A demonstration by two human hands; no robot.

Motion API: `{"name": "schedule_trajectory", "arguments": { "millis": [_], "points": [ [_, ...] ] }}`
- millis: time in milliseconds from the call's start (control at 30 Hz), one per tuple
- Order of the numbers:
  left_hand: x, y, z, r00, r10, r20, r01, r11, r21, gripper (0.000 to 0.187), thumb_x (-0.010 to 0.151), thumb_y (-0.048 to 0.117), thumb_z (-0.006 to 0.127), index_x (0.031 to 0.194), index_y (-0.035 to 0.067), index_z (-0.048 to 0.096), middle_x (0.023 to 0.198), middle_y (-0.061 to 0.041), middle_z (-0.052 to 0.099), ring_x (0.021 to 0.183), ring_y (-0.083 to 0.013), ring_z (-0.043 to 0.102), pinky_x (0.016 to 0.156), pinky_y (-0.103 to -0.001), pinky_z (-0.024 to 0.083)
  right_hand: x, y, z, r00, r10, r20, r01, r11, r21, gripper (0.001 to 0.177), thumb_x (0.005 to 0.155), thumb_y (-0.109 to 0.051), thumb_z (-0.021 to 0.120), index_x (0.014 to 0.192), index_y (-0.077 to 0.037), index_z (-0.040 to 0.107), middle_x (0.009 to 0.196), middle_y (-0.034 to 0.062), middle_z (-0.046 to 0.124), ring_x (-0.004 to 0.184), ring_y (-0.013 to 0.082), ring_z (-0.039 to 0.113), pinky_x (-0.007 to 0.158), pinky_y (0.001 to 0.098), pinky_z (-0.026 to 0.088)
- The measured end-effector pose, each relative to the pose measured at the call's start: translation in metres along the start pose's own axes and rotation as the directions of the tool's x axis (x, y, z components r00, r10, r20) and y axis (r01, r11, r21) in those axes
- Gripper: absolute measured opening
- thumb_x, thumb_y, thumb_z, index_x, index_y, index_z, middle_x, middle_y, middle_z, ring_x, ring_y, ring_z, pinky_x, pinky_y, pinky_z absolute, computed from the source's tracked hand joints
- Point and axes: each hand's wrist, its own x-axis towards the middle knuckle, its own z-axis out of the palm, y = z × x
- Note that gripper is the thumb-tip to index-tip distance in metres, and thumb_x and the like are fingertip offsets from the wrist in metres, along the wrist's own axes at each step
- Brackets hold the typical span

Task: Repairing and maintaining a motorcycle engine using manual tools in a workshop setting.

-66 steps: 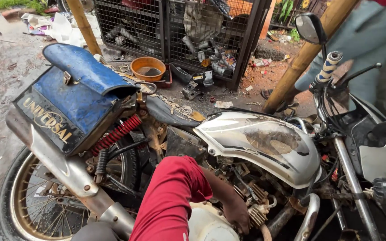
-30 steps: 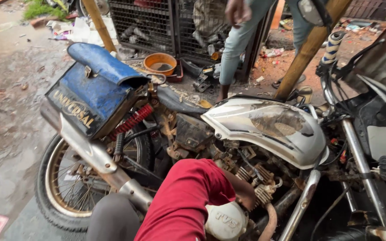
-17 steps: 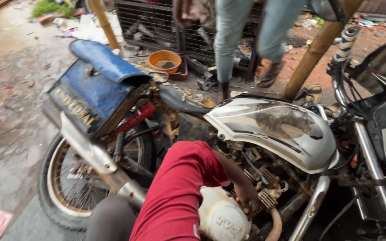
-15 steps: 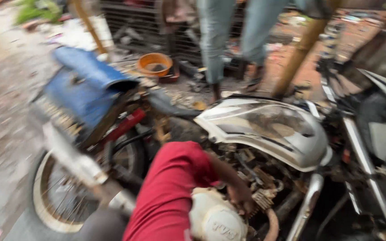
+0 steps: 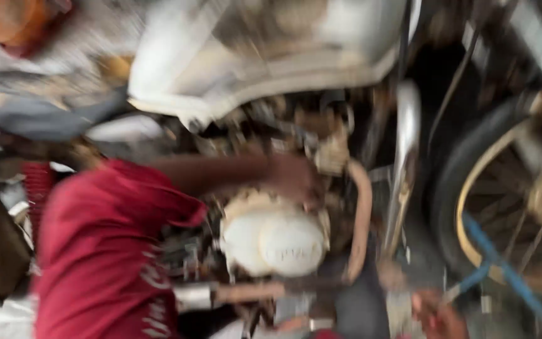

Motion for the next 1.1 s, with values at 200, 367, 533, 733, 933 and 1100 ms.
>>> {"name": "schedule_trajectory", "arguments": {
  "millis": [200,367,533,733,933,1100],
  "points": [
    [0.009,-0.009,-0.012,0.998,-0.009,0.055,0.015,0.994,-0.112,0.011,0.093,0.016,0.069,0.091,0.006,0.065,0.075,-0.007,0.065,0.075,-0.0239,0.069,0.062,-0.030,0.058,0.049,-0.205,0.088,0.978,0.198,-0.066,-0.203,0.977,-0.066,0.013,0.098,-0.008,0.065,0.098,0.005,0.065,0.078,0.0051,0.060,0.066,0.0069,0.051,0.061,0.0247,0.043],
    [0.012,-0.009,-0.032,0.956,-0.054,0.287,0.093,0.988,-0.124,0.019,0.097,0.020,0.067,0.088,0.004,0.063,0.064,-0.006,0.062,0.066,-0.0227,0.068,0.057,-0.032,0.053,0.057,-0.200,0.087,0.969,0.232,-0.089,-0.242,0.963,-0.122,0.015,0.099,-0.010,0.064,0.101,0.005,0.064,0.078,0.0057,0.062,0.066,0.0071,0.051,0.061,0.0236,0.042],
    [0.020,-0.006,-0.024,0.885,-0.148,0.440,0.267,0.938,-0.223,0.017,0.103,0.020,0.060,0.099,0.005,0.066,0.071,-0.009,0.065,0.067,-0.0224,0.072,0.054,-0.032,0.053,0.059,-0.214,0.086,0.979,0.178,-0.099,-0.195,0.959,-0.204,0.011,0.102,-0.006,0.063,0.100,0.005,0.064,0.075,0.0049,0.059,0.067,0.0090,0.044,0.063,0.0246,0.039],
    [0.033,0.001,-0.050,0.799,-0.231,0.556,0.386,0.905,-0.178,0.018,0.099,0.017,0.062,0.115,0.016,0.070,0.087,-0.011,0.074,0.082,-0.0292,0.074,0.066,-0.040,0.058,0.059,-0.220,0.088,0.978,0.154,-0.138,-0.173,0.975,-0.139,0.011,0.101,-0.005,0.062,0.107,0.004,0.061,0.075,0.0061,0.062,0.069,0.0087,0.056,0.066,0.0230,0.046],
    [0.045,0.009,-0.044,0.646,-0.379,0.662,0.598,0.791,-0.130,0.043,0.086,0.029,0.072,0.128,0.022,0.066,0.107,-0.011,0.073,0.100,-0.0313,0.070,0.081,-0.044,0.059,0.049,-0.206,0.078,0.981,0.133,-0.142,-0.151,0.980,-0.127,0.013,0.102,-0.006,0.062,0.112,0.002,0.063,0.074,0.0058,0.062,0.068,0.0081,0.056,0.065,0.0223,0.045],
    [0.063,0.017,-0.057,0.526,-0.455,0.718,0.707,0.704,-0.071,0.034,0.092,0.033,0.066,0.121,0.018,0.071,0.110,-0.013,0.074,0.106,-0.0320,0.070,0.085,-0.046,0.058,0.045,-0.207,0.075,0.980,0.113,-0.163,-0.147,0.965,-0.217,0.015,0.100,-0.008,0.065,0.112,0.001,0.064,0.073,0.0054,0.065,0.066,0.0077,0.057,0.062,0.0233,0.046]
  ]
}}
